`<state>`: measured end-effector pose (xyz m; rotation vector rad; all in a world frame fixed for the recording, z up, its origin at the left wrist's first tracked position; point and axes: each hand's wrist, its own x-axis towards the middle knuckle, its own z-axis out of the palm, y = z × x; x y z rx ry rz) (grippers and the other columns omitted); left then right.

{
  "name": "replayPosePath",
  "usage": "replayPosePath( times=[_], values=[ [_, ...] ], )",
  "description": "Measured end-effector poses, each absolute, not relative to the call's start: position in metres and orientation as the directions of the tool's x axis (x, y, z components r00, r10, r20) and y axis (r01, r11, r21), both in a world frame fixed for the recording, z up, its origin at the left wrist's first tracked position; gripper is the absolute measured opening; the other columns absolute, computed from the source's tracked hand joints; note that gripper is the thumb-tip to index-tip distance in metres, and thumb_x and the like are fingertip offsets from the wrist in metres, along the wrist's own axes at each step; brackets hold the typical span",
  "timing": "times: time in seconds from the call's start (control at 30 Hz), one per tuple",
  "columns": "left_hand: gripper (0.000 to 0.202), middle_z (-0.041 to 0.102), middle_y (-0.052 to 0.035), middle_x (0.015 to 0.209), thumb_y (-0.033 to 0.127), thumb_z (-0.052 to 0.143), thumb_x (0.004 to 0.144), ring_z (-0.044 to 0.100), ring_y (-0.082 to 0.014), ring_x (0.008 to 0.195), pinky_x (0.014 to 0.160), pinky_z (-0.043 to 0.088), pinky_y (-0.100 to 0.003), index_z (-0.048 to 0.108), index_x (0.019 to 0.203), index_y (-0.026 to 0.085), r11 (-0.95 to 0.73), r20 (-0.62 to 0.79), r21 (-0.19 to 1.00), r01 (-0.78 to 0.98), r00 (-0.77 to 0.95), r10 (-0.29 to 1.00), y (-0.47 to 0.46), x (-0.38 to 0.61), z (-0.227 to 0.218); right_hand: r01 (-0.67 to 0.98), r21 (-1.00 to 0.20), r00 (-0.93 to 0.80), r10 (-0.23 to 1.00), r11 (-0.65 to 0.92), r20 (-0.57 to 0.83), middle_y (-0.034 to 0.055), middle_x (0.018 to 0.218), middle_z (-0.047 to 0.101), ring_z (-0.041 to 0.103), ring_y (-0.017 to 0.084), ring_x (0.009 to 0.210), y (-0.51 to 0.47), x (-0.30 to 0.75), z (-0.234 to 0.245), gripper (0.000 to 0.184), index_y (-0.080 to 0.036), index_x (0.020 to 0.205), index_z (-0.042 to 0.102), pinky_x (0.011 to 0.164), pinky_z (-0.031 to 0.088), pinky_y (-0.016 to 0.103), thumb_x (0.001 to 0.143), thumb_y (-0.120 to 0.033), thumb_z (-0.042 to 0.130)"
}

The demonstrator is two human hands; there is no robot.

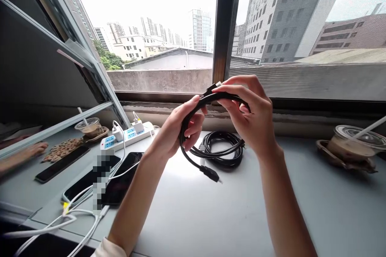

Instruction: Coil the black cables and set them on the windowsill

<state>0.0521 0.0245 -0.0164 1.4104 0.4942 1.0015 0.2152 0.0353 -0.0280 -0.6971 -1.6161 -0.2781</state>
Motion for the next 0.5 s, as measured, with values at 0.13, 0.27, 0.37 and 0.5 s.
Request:
replayPosePath(
  times=[0.13, 0.27, 0.37, 0.5],
  values=[
    [0.03, 0.025, 0.0098, 0.04, 0.037, 0.036, 0.092, 0.03, -0.0034, 0.025, 0.03, 0.017, -0.016, 0.052, 0.075, 0.018, -0.126, 0.291, 0.942, -0.311, 0.57, 0.768, 0.028, 0.051, -0.017, 0.606, -0.11, -0.091, 0.206, 0.788, 0.974, 0.0069, 0.096, 0.064, 0.06, 0.015, 0.089, 0.03, 0.219, -0.023, 0.022, -0.025, 0.097, 0.069, 0.055, 0.042, 0.022, 0.08, -0.014, 0.062],
    [0.03, 0.022, 0.0097, 0.041, 0.034, 0.037, 0.092, 0.021, -0.0019, 0.028, 0.031, 0.014, -0.015, 0.052, 0.073, 0.016, -0.1, 0.293, 0.937, -0.334, 0.601, 0.744, 0.033, 0.047, -0.017, 0.629, -0.123, -0.087, 0.227, 0.768, 0.97, 0.0048, 0.098, 0.063, 0.059, 0.014, 0.086, 0.028, 0.216, -0.023, 0.025, -0.026, 0.103, 0.067, 0.054, 0.043, 0.021, 0.081, -0.017, 0.061],
    [0.03, 0.019, 0.0104, 0.04, 0.034, 0.04, 0.09, 0.015, -0.0015, 0.031, 0.032, 0.009, -0.015, 0.051, 0.07, 0.016, -0.124, 0.304, 0.929, -0.348, 0.53, 0.792, 0.036, 0.048, -0.018, 0.647, -0.18, -0.019, 0.252, 0.74, 0.967, 0.0032, 0.094, 0.061, 0.058, 0.015, 0.082, 0.032, 0.21, -0.026, 0.022, -0.026, 0.102, 0.067, 0.052, 0.043, 0.022, 0.08, -0.023, 0.063],
    [0.031, 0.019, 0.0106, 0.039, 0.034, 0.04, 0.09, 0.014, -0.002, 0.031, 0.032, 0.009, -0.015, 0.05, 0.068, 0.015, -0.151, 0.298, 0.924, -0.35, 0.417, 0.859, 0.039, 0.054, -0.022, 0.648, -0.205, 0.027, 0.247, 0.734, 0.969, 0.0017, 0.085, 0.057, 0.051, 0.011, 0.063, 0.039, 0.209, -0.031, 0.015, -0.028, 0.093, 0.07, 0.045, 0.037, 0.023, 0.078, -0.027, 0.066]
  ],
)
